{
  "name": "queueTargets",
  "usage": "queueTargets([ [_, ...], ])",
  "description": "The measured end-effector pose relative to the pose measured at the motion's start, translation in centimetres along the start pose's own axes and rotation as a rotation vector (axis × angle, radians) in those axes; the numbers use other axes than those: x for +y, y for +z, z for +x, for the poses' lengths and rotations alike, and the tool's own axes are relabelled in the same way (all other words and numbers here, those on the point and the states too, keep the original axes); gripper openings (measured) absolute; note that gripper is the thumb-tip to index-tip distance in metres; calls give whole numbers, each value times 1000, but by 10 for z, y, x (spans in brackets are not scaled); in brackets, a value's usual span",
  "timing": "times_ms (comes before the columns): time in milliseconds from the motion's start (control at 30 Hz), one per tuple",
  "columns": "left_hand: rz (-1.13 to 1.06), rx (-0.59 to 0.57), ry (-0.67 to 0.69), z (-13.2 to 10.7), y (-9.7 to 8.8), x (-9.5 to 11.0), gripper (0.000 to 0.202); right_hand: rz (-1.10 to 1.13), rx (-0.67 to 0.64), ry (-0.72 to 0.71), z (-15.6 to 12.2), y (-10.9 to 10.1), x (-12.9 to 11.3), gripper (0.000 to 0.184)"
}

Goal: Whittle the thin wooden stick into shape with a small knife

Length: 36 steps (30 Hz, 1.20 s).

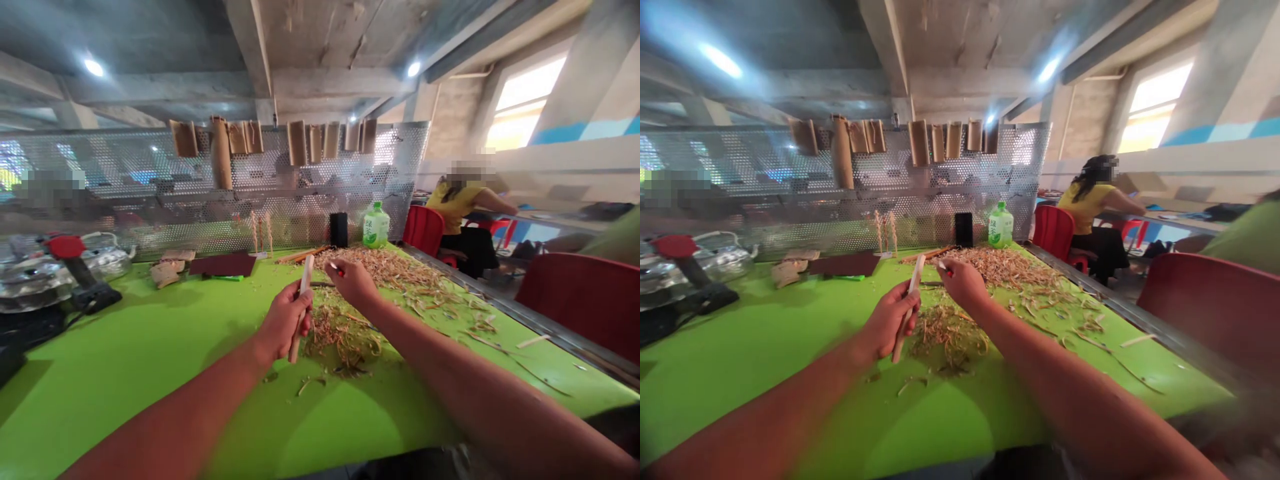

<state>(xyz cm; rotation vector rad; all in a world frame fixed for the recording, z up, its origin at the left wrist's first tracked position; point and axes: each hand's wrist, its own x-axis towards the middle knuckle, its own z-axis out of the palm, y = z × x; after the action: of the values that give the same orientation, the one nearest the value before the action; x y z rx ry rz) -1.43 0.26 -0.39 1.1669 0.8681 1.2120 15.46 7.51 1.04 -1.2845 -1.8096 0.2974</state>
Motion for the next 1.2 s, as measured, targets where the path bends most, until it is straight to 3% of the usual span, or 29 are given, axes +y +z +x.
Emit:
queueTargets([
  [133,-43,13,0,2,0,1,33,-406,-119,-170,-13,4,-11,28],
  [300,-108,-31,-1,1,3,3,18,-568,-215,-176,-21,9,-24,29],
  [533,-177,-178,-89,-8,6,8,20,-631,-129,-56,-8,0,-11,31],
  [667,-164,-166,-36,-8,5,6,27,-569,-48,-52,-2,-3,0,36],
  [900,-155,-21,-23,1,0,1,27,-385,-147,-135,-11,7,-7,33],
  [1033,-214,-41,-24,0,2,1,22,-517,-222,-202,-19,7,-20,28],
  [1200,-194,-24,-23,-2,4,3,20,-660,-241,-168,-23,6,-29,31],
])
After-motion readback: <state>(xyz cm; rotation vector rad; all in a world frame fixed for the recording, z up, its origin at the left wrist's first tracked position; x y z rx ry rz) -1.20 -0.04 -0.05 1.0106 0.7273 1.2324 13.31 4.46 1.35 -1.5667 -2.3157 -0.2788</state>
